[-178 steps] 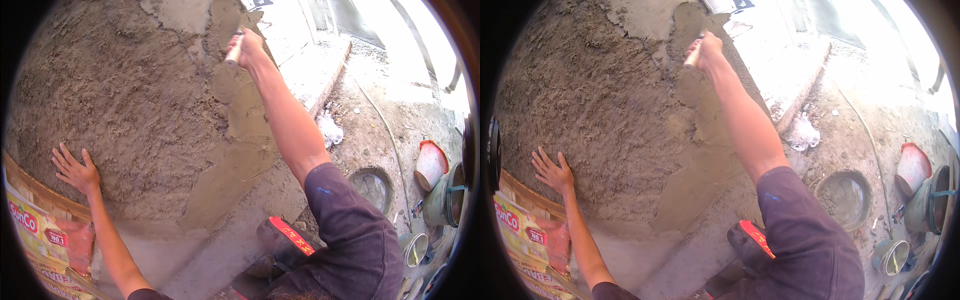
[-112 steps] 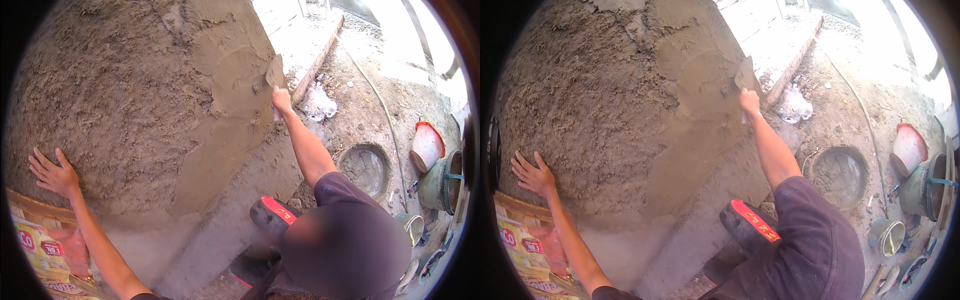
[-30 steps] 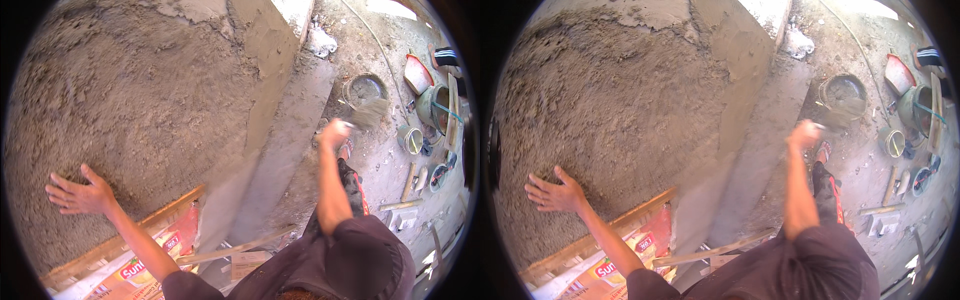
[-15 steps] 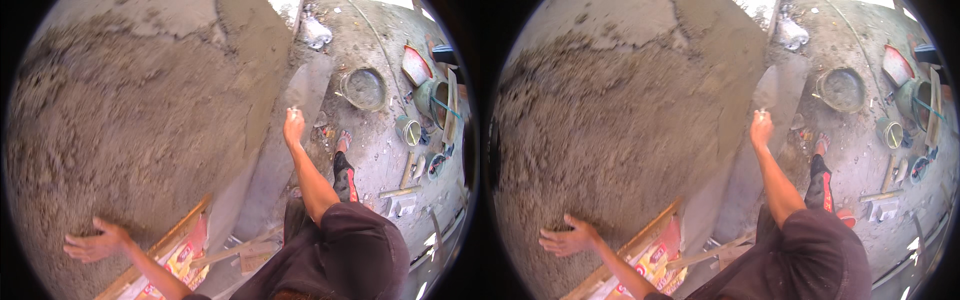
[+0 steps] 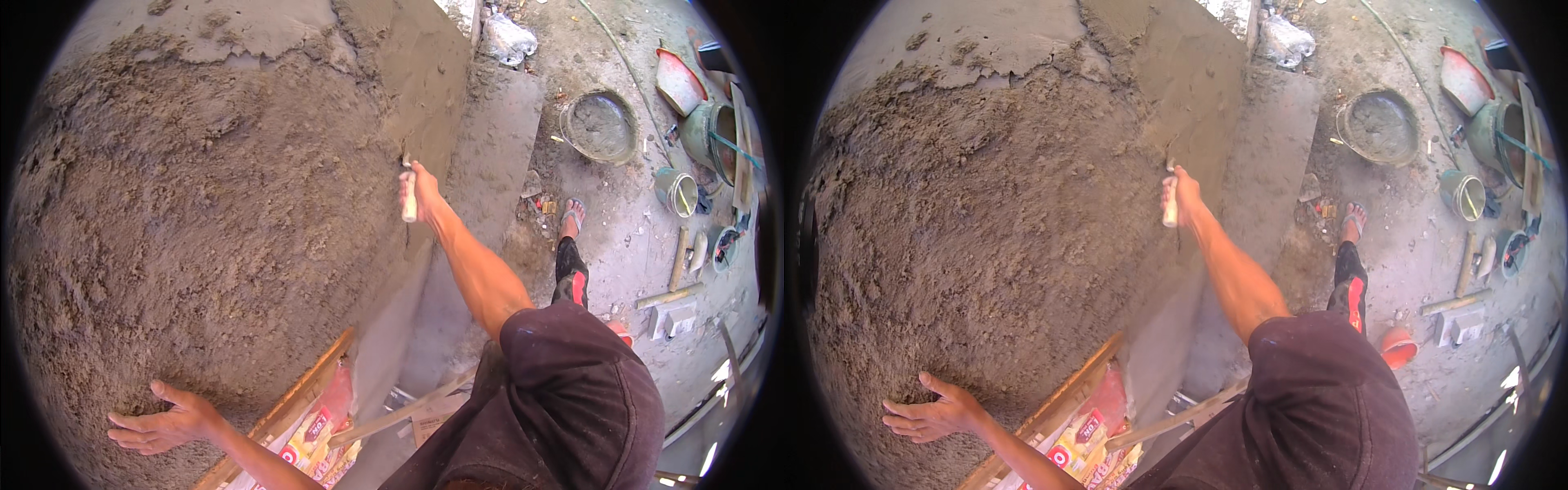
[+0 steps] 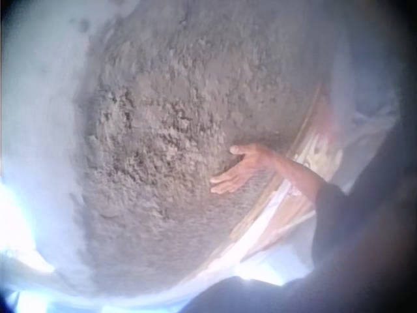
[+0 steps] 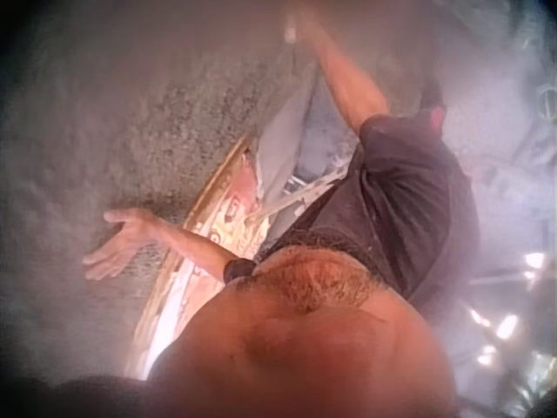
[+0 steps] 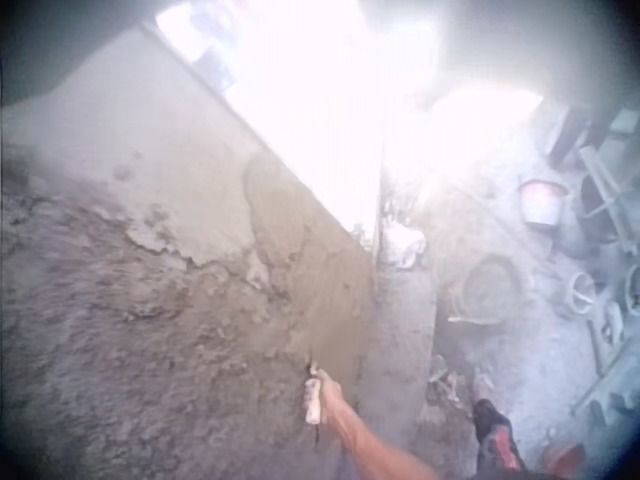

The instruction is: The person applies wet plaster to a concrete wall using a trowel, taking mortar from a bucket and spreading it across the wall surface.

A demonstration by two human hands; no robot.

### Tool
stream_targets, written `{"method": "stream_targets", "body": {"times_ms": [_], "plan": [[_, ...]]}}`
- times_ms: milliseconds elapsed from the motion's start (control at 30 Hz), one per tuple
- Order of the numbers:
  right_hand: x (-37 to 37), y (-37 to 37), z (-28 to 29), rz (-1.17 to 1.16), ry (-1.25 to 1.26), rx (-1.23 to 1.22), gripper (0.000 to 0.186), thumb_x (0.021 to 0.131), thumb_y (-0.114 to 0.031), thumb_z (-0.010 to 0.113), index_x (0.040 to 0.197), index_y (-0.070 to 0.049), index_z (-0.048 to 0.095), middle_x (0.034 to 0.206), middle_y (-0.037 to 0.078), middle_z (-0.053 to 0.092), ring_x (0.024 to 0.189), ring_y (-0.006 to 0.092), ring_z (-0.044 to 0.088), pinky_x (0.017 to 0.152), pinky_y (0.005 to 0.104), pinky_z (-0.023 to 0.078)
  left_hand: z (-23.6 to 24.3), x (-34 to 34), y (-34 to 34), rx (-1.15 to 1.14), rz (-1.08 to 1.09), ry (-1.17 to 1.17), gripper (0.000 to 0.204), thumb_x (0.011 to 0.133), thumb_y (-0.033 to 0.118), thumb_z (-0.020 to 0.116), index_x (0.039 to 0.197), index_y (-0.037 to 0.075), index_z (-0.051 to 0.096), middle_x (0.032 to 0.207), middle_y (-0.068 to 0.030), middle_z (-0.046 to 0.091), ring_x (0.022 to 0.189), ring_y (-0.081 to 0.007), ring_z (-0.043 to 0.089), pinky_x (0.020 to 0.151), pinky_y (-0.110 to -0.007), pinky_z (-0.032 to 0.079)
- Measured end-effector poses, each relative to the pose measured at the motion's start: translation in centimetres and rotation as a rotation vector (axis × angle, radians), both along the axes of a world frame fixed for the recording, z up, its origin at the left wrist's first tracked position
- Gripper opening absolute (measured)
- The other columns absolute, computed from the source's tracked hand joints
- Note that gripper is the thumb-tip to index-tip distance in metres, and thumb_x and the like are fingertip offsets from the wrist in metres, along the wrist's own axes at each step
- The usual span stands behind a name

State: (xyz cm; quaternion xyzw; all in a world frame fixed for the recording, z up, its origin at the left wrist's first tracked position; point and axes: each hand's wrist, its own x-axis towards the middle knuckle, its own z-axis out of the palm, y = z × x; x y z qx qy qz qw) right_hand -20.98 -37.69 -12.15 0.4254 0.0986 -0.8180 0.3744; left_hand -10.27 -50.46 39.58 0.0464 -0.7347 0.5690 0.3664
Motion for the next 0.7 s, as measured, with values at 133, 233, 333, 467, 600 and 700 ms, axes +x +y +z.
{"method": "stream_targets", "body": {"times_ms": [133,233,333,467,600,700], "plan": [[-3.4,0.9,4.0,-0.149,0.074,-0.208,0.043,0.101,-0.047,0.042,0.084,-0.009,0.051,0.057,0.0,0.044,0.045,0.014,0.041,0.042,0.0301,0.039,-0.3,0.1,0.3,0.003,-0.002,0.01,0.082,0.094,0.068,0.044,0.151,0.009,0.033,0.156,-0.0236,0.027,0.144,-0.0416,0.026,0.112,-0.06,0.022],[-3.3,1.4,10.5,-0.031,0.274,0.037,0.041,0.101,-0.046,0.043,0.084,-0.01,0.052,0.058,0.0,0.044,0.045,0.0136,0.043,0.04,0.0327,0.04,-0.1,0.4,0.3,0.003,0.018,0.029,0.083,0.093,0.068,0.046,0.151,0.011,0.034,0.156,-0.0232,0.027,0.143,-0.0422,0.027,0.111,-0.061,0.023],[-0.1,-1.0,11.2,-0.091,0.582,0.405,0.038,0.101,-0.04,0.046,0.085,-0.007,0.052,0.058,0.005,0.05,0.05,0.017,0.054,0.041,0.0372,0.044,-0.2,-0.5,0.1,-0.003,-0.016,0.034,0.082,0.092,0.067,0.049,0.151,0.012,0.034,0.156,-0.0228,0.027,0.143,-0.0429,0.026,0.11,-0.062,0.024],[9.0,1.0,6.4,0.331,0.94,0.979,0.04,0.099,-0.039,0.051,0.092,0.0,0.055,0.075,0.023,0.064,0.073,0.045,0.062,0.068,0.0528,0.048,-0.2,-0.2,-0.4,0.022,-0.025,0.028,0.081,0.093,0.065,0.051,0.152,0.013,0.032,0.157,-0.0226,0.026,0.144,-0.0447,0.023,0.11,-0.065,0.022],[13.0,18.3,-1.6,0.848,0.951,1.098,0.042,0.094,-0.04,0.052,0.104,-0.002,0.066,0.098,0.025,0.067,0.094,0.044,0.066,0.08,0.0538,0.053,-1.3,-0.8,0.9,0.059,-0.077,0.052,0.08,0.094,0.062,0.051,0.154,0.014,0.029,0.158,-0.0213,0.024,0.147,-0.0431,0.018,0.11,-0.07,0.015],[13.1,35.8,-12.3,1.181,0.935,1.773,0.032,0.09,-0.028,0.049,0.103,-0.004,0.065,0.098,0.027,0.068,0.085,0.0462,0.067,0.078,0.0563,0.053,-2.3,-4.1,1.9,0.073,-0.087,0.019,0.079,0.094,0.065,0.046,0.154,0.016,0.031,0.158,-0.0179,0.027,0.146,-0.0386,0.024,0.11,-0.068,0.019]]}}
